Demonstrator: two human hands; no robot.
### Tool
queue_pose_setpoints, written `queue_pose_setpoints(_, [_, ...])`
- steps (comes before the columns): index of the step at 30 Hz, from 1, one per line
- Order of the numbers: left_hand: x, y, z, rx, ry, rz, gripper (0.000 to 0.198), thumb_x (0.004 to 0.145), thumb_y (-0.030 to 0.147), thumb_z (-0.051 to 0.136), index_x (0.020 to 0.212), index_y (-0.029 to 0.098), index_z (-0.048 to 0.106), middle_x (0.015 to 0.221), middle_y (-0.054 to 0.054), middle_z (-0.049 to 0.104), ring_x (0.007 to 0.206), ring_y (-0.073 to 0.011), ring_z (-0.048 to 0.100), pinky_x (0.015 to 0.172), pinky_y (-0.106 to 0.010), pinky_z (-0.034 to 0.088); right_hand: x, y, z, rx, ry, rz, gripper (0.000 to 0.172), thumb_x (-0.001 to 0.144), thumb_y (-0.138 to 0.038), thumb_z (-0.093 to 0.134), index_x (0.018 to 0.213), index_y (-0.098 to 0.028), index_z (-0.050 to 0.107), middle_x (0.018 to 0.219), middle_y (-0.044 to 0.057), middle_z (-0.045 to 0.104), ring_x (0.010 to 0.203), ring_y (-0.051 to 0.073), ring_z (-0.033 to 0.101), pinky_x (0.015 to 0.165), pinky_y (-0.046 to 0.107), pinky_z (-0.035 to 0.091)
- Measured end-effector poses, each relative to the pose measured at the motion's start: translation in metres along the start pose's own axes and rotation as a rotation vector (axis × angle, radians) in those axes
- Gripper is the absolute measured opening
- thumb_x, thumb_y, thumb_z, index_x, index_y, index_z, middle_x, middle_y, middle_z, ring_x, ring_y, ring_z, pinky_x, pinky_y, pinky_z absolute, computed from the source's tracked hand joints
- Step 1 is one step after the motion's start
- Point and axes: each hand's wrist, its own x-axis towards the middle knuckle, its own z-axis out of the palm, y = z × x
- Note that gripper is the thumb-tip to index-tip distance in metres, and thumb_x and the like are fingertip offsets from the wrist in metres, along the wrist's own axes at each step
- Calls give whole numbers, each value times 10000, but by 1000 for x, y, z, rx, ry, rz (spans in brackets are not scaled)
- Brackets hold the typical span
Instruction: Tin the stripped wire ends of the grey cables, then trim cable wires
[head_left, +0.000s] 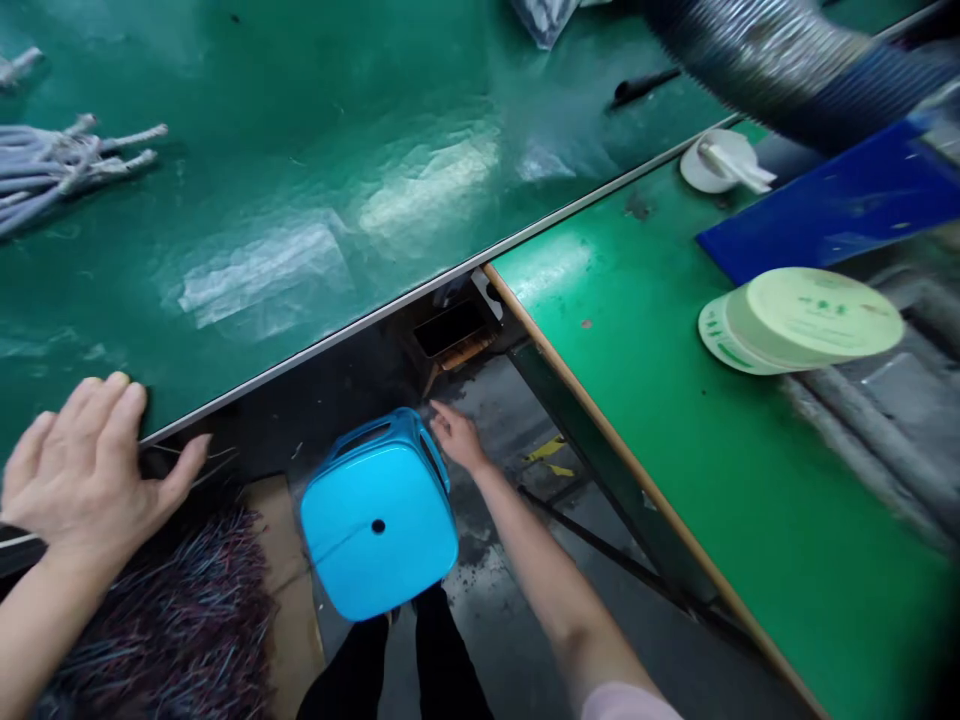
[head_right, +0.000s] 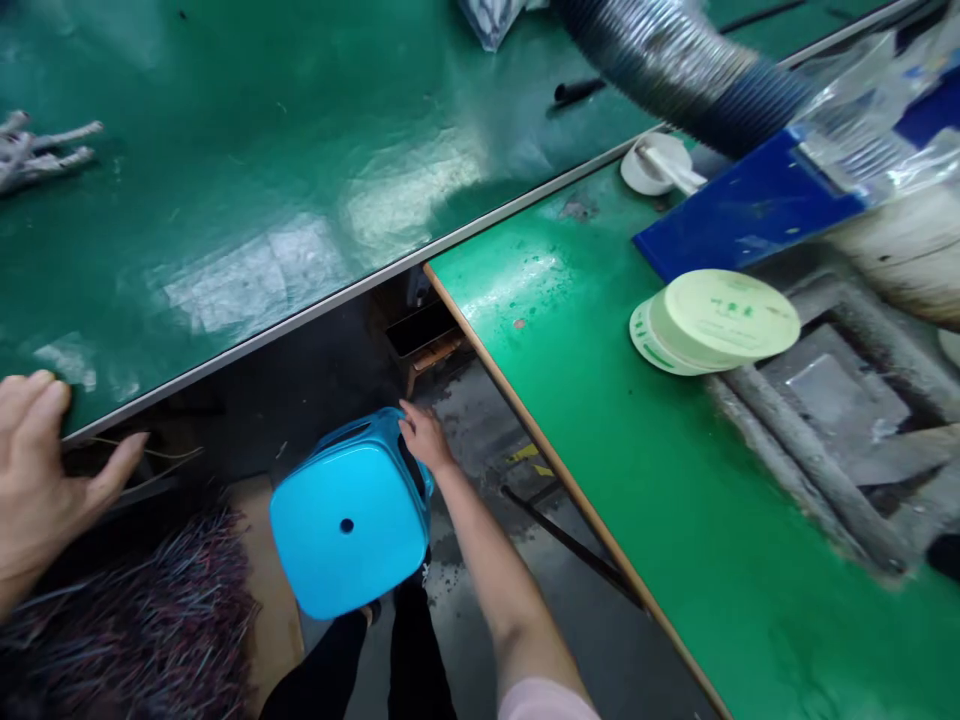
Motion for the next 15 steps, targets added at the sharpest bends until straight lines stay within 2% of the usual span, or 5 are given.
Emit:
queue_pose_setpoints(3, [3, 5, -2, 201, 79, 245, 918, 653, 493, 732, 1448, 242, 347, 1472, -56, 455, 1340, -280, 445, 1118, -457, 300, -83, 3, 24, -48, -12, 164, 513, 902, -343, 471, 1385, -171, 481, 1266, 137, 612, 1156, 247, 564, 975, 383, 448])
queue_pose_setpoints(7, [4, 3, -5, 171, 21, 264, 815, 747, 458, 671, 1442, 167, 361, 1454, -132, 462, 1366, -300, 404, 1136, -466, 254, -172, -17, 51, -138, -77, 394, 763, 805, -437, 615, 1457, -126, 368, 1353, 221, 514, 1215, 364, 494, 975, 481, 412])
queue_pose_setpoints(9, [4, 2, -9, 111, -63, 235, 769, 790, 427, 625, 1453, 155, 346, 1480, -151, 422, 1398, -311, 347, 1155, -477, 200, -181, -39, 64, -211, -132, 432, 857, 787, -477, 644, 1505, -193, 273, 1450, 199, 411, 1273, 370, 430, 1009, 488, 370])
queue_pose_setpoints(12, [4, 3, -17, 36, -181, 196, 736, 831, 390, 557, 1473, 132, 306, 1530, -165, 330, 1440, -320, 252, 1174, -496, 127, -163, -76, 79, -335, -187, 466, 864, 829, -490, 615, 1531, -283, 157, 1561, 166, 205, 1378, 367, 290, 1067, 496, 290])
queue_pose_setpoints(15, [6, 4, -26, 6, -271, 204, 726, 854, 372, 509, 1483, 99, 270, 1557, -175, 262, 1462, -311, 187, 1181, -508, 92, -145, -110, 80, -380, -193, 524, 867, 841, -412, 637, 1534, -264, 140, 1554, 225, 159, 1385, 413, 267, 1035, 548, 315])
